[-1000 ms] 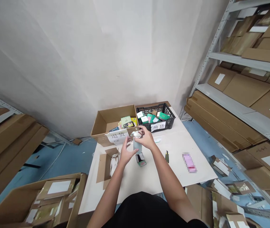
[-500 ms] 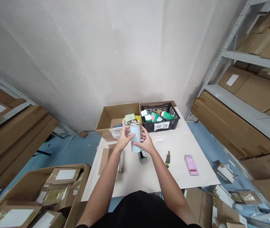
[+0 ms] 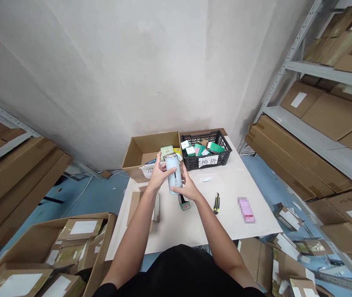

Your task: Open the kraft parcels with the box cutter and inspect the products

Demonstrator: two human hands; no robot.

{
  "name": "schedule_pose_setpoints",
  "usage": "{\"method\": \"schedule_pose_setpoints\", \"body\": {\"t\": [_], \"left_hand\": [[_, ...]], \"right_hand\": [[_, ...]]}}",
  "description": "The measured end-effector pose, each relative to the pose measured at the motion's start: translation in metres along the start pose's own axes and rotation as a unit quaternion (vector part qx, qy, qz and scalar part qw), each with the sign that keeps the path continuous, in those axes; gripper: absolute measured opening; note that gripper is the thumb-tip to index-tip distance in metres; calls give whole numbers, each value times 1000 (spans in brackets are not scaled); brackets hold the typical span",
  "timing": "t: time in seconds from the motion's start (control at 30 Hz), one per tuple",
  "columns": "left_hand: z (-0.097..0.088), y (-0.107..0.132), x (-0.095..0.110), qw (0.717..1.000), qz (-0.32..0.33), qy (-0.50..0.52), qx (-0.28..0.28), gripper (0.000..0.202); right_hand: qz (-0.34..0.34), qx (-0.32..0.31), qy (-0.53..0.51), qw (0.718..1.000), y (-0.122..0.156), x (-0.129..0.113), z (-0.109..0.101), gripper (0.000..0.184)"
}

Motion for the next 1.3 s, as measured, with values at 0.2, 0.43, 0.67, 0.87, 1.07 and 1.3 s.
{"method": "schedule_pose_setpoints", "body": {"t": [0.2, 0.43, 0.67, 0.87, 1.07, 1.3], "left_hand": [[-4, -4, -3, 998, 30, -53, 16, 140], [-5, -2, -6, 999, 5, -35, 20, 137], [-8, -2, -6, 1000, -15, 0, 27, 137], [-9, 0, -3, 996, 15, -67, 48, 142], [-6, -2, -11, 995, 31, -99, 2, 104], [-42, -1, -51, 980, 32, -184, 75, 71]], "right_hand": [[7, 49, 17, 999, 0, 3, -3, 137], [2, 42, 18, 999, -1, 7, 1, 130], [15, -4, -17, 1000, 5, 4, 10, 136], [-6, 51, 33, 998, 5, 7, 8, 134], [8, 68, 78, 995, 7, 25, -3, 126], [85, 10, 106, 991, 21, 116, -30, 86]]}}
Point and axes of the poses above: each hand's wrist, its own y-axis away from the middle knuckle, its own z-axis out of the palm, x = y × z, the point moved 5 cm from there along -y, towards the middle knuckle, and after that the axes turned 10 degrees about x, right-handed, at the moved point
